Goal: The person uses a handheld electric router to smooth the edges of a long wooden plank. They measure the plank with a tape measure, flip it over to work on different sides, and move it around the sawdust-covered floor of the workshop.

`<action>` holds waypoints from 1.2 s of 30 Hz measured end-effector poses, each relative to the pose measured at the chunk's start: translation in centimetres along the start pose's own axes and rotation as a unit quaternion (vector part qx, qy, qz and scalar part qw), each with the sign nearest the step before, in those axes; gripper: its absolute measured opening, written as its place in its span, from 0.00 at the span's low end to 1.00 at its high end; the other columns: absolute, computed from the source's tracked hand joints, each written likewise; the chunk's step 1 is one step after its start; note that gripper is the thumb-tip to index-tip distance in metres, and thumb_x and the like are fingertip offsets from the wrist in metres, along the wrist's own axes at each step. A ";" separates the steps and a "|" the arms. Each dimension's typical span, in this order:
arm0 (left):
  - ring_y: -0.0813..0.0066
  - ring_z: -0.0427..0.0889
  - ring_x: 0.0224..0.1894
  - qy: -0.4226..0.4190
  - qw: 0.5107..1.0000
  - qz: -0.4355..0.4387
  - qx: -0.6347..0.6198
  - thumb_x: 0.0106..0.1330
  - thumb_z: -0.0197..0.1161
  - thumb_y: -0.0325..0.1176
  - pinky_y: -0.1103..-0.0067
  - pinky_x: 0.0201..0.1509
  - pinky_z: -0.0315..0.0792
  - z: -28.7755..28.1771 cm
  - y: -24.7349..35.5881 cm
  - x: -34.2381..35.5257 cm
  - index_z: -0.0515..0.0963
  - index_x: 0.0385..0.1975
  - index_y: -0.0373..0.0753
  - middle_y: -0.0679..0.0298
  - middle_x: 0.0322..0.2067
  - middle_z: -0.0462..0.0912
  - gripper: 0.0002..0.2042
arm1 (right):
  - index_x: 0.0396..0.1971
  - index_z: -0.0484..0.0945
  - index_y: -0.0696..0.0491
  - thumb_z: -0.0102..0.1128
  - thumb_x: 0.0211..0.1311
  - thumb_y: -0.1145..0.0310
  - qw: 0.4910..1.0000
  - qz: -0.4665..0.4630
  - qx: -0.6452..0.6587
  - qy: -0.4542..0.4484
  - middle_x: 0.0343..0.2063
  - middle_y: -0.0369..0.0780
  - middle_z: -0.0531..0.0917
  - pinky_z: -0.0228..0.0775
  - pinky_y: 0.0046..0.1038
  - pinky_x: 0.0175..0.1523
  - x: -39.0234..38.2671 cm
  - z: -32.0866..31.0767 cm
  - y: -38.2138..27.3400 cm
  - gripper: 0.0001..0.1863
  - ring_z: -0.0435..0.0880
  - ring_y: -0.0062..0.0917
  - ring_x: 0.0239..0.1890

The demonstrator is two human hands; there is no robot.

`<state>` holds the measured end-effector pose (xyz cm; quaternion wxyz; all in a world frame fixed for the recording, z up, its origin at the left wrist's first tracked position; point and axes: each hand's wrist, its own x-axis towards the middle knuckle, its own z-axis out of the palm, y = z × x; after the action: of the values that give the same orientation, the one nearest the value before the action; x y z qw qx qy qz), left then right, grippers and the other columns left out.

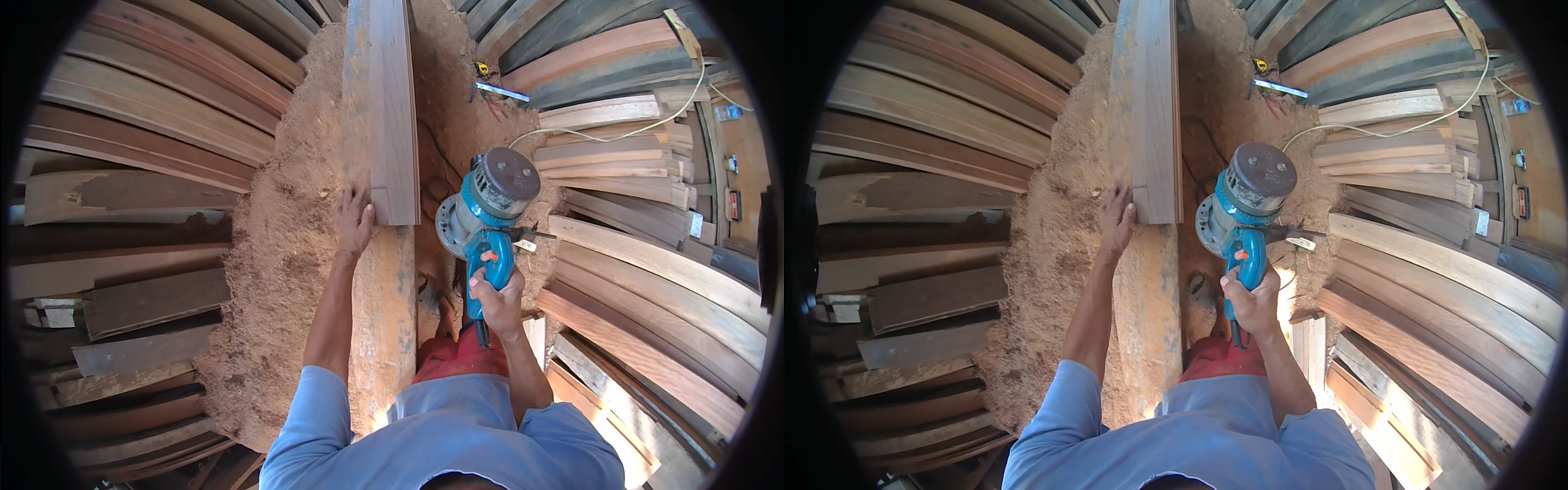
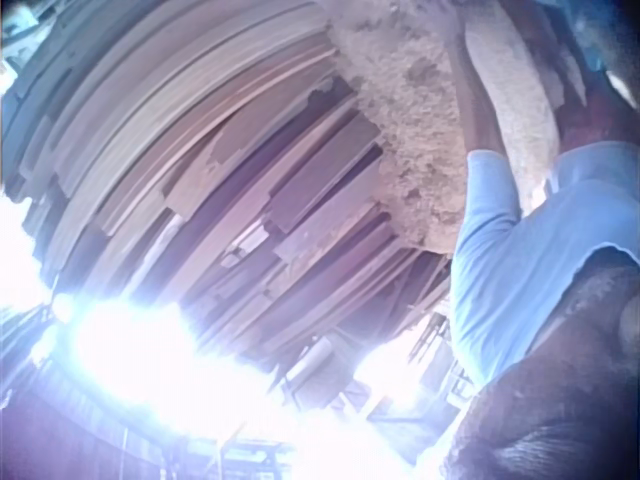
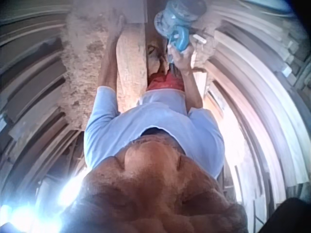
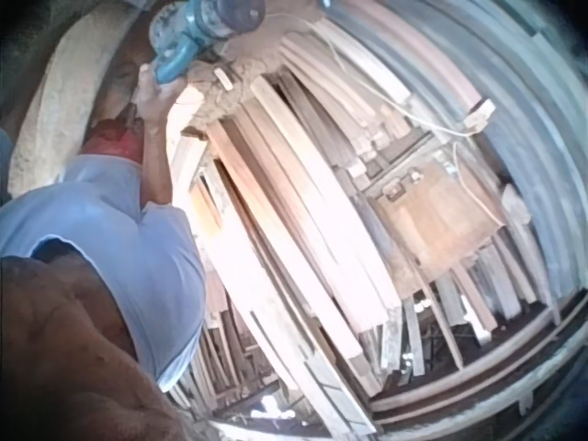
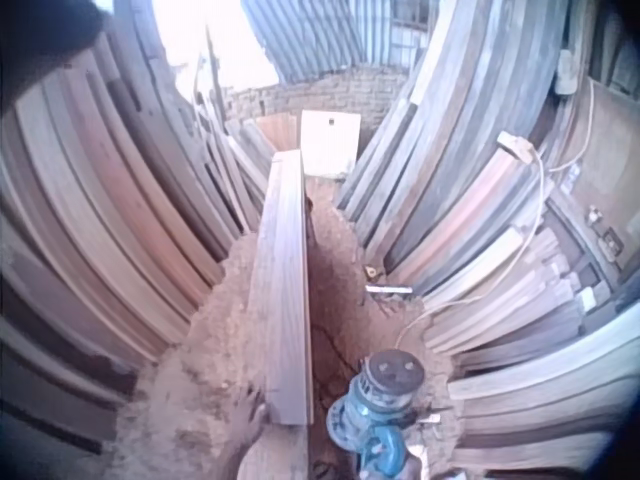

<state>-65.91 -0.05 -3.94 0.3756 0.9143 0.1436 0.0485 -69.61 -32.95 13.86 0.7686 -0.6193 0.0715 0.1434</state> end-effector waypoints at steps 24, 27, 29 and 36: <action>0.38 0.65 0.68 -0.091 0.981 0.172 0.013 0.52 0.67 0.18 0.53 0.72 0.59 -4.2 8.6 1.2 0.76 0.41 0.41 0.57 0.66 0.76 0.17 | 0.43 0.74 0.57 0.70 0.57 0.73 0.978 -0.034 -0.166 -0.123 0.29 0.37 0.81 0.78 0.26 0.39 -1.0 7.3 8.6 0.17 0.85 0.21 0.32; 0.38 0.64 0.68 -0.102 0.978 0.178 0.031 0.53 0.69 0.22 0.53 0.72 0.57 -4.4 8.2 3.2 0.77 0.41 0.43 0.59 0.67 0.76 0.16 | 0.41 0.74 0.57 0.70 0.57 0.73 0.981 -0.057 -0.162 -0.094 0.28 0.36 0.80 0.77 0.26 0.38 0.4 8.2 8.4 0.15 0.83 0.20 0.30; 0.39 0.64 0.68 -0.108 0.976 0.186 0.034 0.54 0.70 0.25 0.53 0.72 0.56 -4.5 8.3 4.4 0.77 0.41 0.44 0.60 0.67 0.76 0.16 | 0.41 0.74 0.57 0.70 0.57 0.74 0.984 -0.042 -0.147 -0.094 0.28 0.35 0.80 0.76 0.26 0.37 1.5 8.6 7.8 0.15 0.81 0.20 0.29; 0.42 0.64 0.69 -0.108 0.974 0.196 0.045 0.55 0.73 0.32 0.55 0.71 0.56 -3.4 7.4 9.9 0.77 0.46 0.46 0.59 0.68 0.74 0.19 | 0.46 0.71 0.57 0.69 0.56 0.77 0.980 -0.079 -0.160 -0.088 0.29 0.33 0.76 0.73 0.22 0.39 6.9 9.9 5.7 0.19 0.77 0.15 0.30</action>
<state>-55.42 0.22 3.53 0.3305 0.9405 -0.0773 0.0158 -65.47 -21.28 8.72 0.6714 -0.7232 -0.0698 0.1456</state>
